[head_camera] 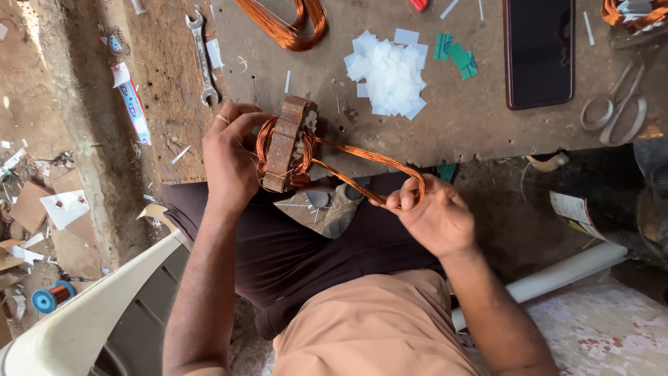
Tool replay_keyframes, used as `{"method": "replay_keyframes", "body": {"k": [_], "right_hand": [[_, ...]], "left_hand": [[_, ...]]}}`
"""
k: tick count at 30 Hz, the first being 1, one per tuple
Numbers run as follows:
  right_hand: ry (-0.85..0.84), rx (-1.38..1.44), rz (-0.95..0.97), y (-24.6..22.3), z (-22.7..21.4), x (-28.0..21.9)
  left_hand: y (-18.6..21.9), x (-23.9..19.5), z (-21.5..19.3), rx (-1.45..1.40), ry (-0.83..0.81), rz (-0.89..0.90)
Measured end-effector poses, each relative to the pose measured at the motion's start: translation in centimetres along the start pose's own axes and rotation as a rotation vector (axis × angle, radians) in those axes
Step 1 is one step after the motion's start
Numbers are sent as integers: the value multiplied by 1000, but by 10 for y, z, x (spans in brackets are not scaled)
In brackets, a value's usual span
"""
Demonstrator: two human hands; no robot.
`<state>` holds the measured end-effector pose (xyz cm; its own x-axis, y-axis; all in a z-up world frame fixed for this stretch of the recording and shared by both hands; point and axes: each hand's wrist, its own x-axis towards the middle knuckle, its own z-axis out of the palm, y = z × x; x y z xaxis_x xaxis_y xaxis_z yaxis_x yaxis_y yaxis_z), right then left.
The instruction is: Winding copper coils into a motor stator and inserting insulation paper.
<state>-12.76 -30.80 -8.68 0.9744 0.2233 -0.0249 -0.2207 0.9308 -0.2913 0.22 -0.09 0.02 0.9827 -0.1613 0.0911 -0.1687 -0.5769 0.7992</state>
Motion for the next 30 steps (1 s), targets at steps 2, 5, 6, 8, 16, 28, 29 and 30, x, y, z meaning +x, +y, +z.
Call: {"method": "replay_keyframes", "body": {"k": [2,5,6,8,16,28,29,30], "right_hand": [[3,-79,75,-5,-8,-3],[-10,-83,112,-7,-23,-5],[-15,-83,116,-9,-21,-5],[-9,-63,168,-12,-17,-4],[22,-66,214,-16,-44,-21],[339,-232,-31,-15,-29,-25],[339,-192,-66,-14,-31,-26],[338,-192,-71,-15,-31,-23]], "left_hand": [[-2,-1,1,-20,-3,27],[-2,0,2,-22,7,45],[-3,2,2,-20,12,44],[-5,2,2,22,1,2],[-5,13,-7,-110,-134,-16],[7,39,-15,-209,-342,-172],[17,48,-20,-30,-389,-221],[45,54,-26,-29,-391,-217]]}}
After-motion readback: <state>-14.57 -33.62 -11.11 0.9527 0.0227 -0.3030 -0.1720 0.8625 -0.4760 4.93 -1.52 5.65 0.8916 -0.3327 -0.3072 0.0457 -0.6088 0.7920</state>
